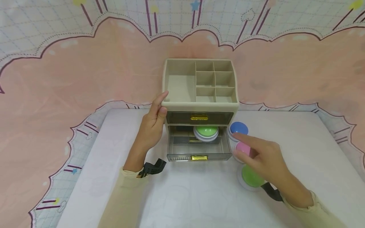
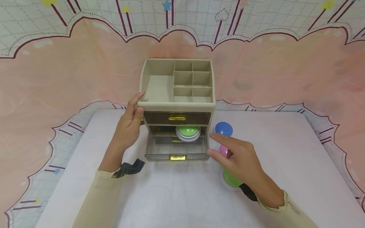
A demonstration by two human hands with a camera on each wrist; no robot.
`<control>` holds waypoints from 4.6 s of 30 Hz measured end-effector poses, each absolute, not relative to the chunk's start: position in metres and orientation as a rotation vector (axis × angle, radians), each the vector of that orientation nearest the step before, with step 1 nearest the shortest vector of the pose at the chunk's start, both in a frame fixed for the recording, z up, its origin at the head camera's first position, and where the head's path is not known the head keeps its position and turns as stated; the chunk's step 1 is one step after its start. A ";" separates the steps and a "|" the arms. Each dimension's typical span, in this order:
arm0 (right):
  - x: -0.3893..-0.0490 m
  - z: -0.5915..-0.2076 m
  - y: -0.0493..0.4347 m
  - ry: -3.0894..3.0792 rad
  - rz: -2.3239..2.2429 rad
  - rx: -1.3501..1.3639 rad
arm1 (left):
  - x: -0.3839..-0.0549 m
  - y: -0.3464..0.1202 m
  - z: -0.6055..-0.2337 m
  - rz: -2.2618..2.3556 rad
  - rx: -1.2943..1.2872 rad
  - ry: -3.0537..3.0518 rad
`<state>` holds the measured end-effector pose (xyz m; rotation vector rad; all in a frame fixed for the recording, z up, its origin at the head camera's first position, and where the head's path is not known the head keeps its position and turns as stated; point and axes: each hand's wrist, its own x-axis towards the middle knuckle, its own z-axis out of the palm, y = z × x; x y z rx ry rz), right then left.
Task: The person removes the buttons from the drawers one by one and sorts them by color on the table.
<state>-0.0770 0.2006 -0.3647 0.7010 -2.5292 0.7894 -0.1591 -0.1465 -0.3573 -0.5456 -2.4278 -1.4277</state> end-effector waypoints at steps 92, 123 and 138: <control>-0.112 -0.356 0.129 -2.766 0.582 0.637 | -0.158 -0.144 -0.356 -1.437 -0.528 -2.454; -0.054 -0.343 0.271 -2.787 0.448 0.233 | -0.159 -0.146 -0.357 -1.426 -0.527 -2.447; -0.020 -0.399 0.316 -3.093 0.378 -0.179 | -0.159 -0.146 -0.358 -1.429 -0.530 -2.442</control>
